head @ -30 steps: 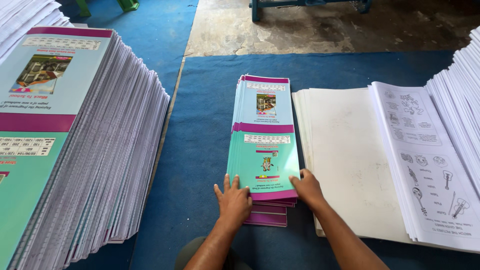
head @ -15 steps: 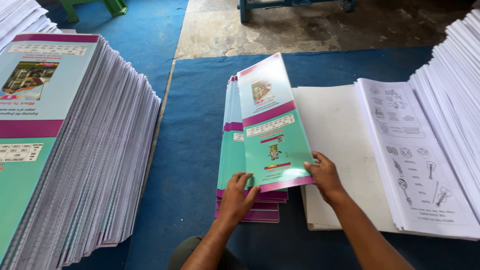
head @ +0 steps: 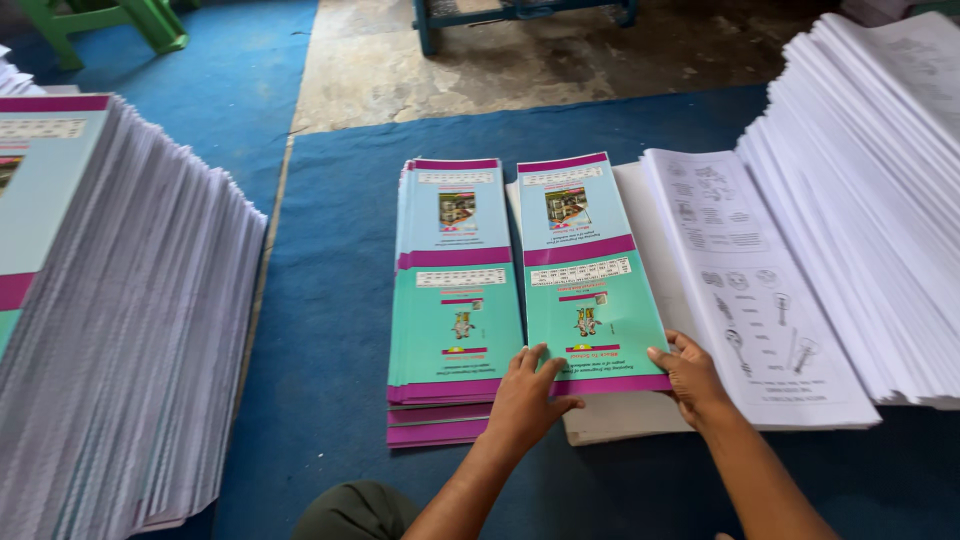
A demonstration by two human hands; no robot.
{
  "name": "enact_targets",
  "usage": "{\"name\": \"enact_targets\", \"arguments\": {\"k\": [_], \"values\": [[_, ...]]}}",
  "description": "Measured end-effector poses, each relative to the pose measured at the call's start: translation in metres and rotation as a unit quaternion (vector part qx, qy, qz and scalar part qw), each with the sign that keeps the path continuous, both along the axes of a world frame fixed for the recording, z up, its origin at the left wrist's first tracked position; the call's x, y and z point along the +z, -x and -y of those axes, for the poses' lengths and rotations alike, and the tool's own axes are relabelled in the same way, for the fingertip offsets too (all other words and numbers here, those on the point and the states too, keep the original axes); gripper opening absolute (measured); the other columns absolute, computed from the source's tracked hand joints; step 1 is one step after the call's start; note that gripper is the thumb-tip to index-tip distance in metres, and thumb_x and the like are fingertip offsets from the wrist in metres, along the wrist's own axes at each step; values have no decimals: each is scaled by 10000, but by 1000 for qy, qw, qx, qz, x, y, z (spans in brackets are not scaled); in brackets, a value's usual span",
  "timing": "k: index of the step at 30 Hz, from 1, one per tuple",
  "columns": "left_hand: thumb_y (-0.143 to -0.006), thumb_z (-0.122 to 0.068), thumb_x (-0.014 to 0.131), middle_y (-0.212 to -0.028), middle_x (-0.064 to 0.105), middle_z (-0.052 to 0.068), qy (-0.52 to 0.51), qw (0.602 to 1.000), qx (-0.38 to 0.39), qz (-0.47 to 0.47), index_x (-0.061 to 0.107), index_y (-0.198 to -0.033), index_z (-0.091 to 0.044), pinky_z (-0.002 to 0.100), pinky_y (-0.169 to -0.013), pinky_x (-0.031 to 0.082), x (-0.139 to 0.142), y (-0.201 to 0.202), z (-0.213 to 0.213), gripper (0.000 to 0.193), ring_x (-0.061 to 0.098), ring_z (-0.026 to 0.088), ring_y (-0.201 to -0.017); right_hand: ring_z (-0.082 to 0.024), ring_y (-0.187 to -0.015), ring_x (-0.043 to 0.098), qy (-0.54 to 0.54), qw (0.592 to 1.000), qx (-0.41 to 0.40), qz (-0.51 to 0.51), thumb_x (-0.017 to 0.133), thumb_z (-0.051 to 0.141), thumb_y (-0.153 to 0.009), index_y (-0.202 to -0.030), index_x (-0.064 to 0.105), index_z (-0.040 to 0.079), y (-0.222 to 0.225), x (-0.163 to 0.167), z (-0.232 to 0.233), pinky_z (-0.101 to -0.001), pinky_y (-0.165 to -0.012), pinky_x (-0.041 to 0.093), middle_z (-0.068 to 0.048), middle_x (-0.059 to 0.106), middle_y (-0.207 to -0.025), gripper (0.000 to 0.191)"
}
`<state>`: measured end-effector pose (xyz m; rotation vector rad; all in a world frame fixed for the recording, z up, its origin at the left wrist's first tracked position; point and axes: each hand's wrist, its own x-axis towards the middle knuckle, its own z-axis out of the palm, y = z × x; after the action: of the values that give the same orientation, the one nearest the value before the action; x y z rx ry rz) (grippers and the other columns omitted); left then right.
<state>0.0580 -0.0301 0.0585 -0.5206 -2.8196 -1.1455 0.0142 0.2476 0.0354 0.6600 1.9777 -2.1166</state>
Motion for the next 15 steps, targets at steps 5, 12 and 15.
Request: {"name": "enact_targets", "arguments": {"k": [5, 12, 15], "values": [[-735, -407, 895, -1420, 523, 210, 36, 999, 14, -1, 669, -1241, -83, 543, -1036, 429, -17, 9, -22, 642, 430, 423, -1370, -194, -952, 706, -39, 993, -27, 105, 630, 186, -968, -1370, 570, 114, -7, -6, -13, -397, -849, 602, -109, 722, -1097, 413], [-736, -397, 891, -1292, 613, 164, 12, 999, 11, 30, 692, -1171, -45, 455, -996, 491, -38, 12, -21, 594, 557, 355, -1205, -203, -978, 683, -4, 991, -11, 136, 579, 311, -996, -1317, 597, 102, -6, -8, -20, -419, -850, 586, -97, 701, -1119, 383], [-705, -367, 899, -1232, 629, 144, -2, 1000, 18, 26, 703, -1146, -43, 446, -968, 499, -46, 13, -18, 581, 558, 354, -1164, -197, -947, 700, 30, 988, -31, 148, 496, 417, -1022, -1257, 610, 115, -5, -3, -17, -399, -824, 594, -97, 711, -1080, 399]]}}
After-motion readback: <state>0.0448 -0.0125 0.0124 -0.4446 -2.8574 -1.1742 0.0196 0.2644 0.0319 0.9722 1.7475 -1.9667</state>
